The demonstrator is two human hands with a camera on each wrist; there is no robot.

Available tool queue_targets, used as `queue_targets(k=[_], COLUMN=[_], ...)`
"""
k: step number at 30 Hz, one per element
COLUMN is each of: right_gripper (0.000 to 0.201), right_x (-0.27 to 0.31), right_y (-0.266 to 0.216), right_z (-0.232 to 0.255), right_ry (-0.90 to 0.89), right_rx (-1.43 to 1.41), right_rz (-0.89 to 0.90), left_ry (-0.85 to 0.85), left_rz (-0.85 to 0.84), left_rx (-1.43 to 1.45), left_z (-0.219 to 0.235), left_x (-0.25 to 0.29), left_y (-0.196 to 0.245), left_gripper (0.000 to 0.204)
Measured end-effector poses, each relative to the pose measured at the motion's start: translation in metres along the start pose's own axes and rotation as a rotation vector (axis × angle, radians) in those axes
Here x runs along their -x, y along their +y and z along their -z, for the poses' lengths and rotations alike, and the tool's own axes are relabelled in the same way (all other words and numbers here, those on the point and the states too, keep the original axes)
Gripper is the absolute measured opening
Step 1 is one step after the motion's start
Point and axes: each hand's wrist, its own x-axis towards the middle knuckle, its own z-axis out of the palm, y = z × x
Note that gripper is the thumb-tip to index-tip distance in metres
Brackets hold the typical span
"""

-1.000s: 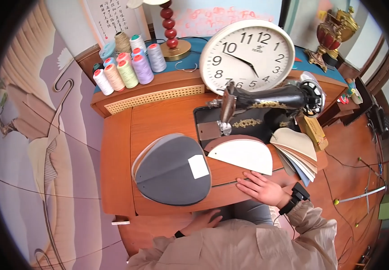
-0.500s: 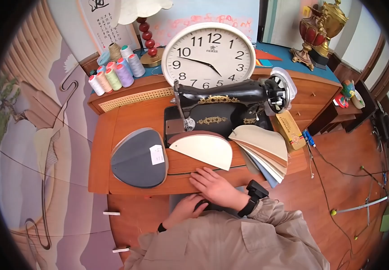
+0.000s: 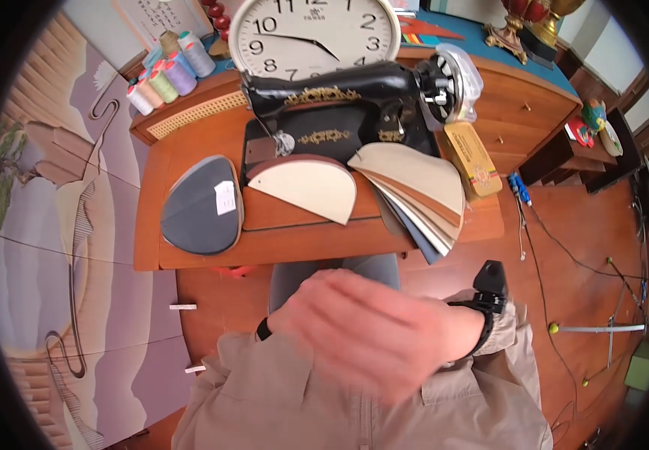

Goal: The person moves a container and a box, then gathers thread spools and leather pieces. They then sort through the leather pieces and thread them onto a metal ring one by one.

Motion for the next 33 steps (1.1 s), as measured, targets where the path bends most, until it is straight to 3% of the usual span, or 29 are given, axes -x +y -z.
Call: queue_targets(k=[1, 4, 5, 8, 16, 23, 24, 26, 27, 29, 31, 32, 33], right_gripper=[0.033, 0.03, 0.029, 0.027, 0.025, 0.036, 0.036, 0.016, 0.016, 0.022, 0.019, 0.032, 0.03], right_x=[-0.004, -0.031, -0.042, -0.056, -0.06, -0.066, -0.073, -0.092, -0.08, -0.037, -0.051, -0.048, -0.04], right_y=[-0.003, -0.023, -0.03, -0.039, -0.038, -0.028, -0.026, -0.02, -0.026, -0.043, -0.037, -0.013, 0.002], right_z=[0.008, 0.015, 0.013, 0.006, 0.001, -0.009, -0.015, -0.029, -0.039, -0.063, -0.061, -0.078, -0.101], right_ry=[0.023, 0.16, 0.232, 0.379, 0.73, 1.021, 1.026, 0.781, 0.784, 1.002, 0.193, 0.08, 0.038], right_rx=[0.006, 0.055, 0.085, 0.148, 0.466, 0.777, 0.771, 0.333, 0.331, 0.307, -0.054, -0.095, -0.063], right_rz=[0.095, 0.074, 0.077, 0.087, 0.454, 0.746, 0.751, 0.73, 0.742, 0.287, -0.288, -0.316, -0.455], left_ry=[-0.019, -0.098, -0.011, 0.009, 0.209, 0.439, 0.518, 0.572, 0.605, 0.651, 0.592, 0.604, 0.569], left_rz=[-0.032, 0.021, -0.056, -0.046, -0.071, 0.045, 0.026, 0.035, 0.064, 0.097, 0.339, 0.338, 0.415], left_rx=[-0.023, 0.003, -0.004, -0.012, -0.042, 0.019, -0.006, -0.04, -0.13, -0.224, -0.511, -0.511, -0.52], left_z=[-0.001, 0.003, 0.002, 0.006, 0.028, 0.069, 0.075, 0.091, 0.099, 0.114, 0.126, 0.13, 0.131], left_x=[-0.002, -0.007, -0.006, 0.002, 0.031, 0.051, 0.053, 0.057, 0.059, 0.06, 0.059, 0.06, 0.062], left_y=[0.001, 0.007, 0.007, 0.007, -0.006, -0.017, -0.022, -0.039, -0.051, -0.066, -0.077, -0.085, -0.096], left_gripper=[0.039, 0.039, 0.034, 0.034, 0.029, 0.023, 0.023, 0.023, 0.03, 0.037, 0.061, 0.061, 0.07])
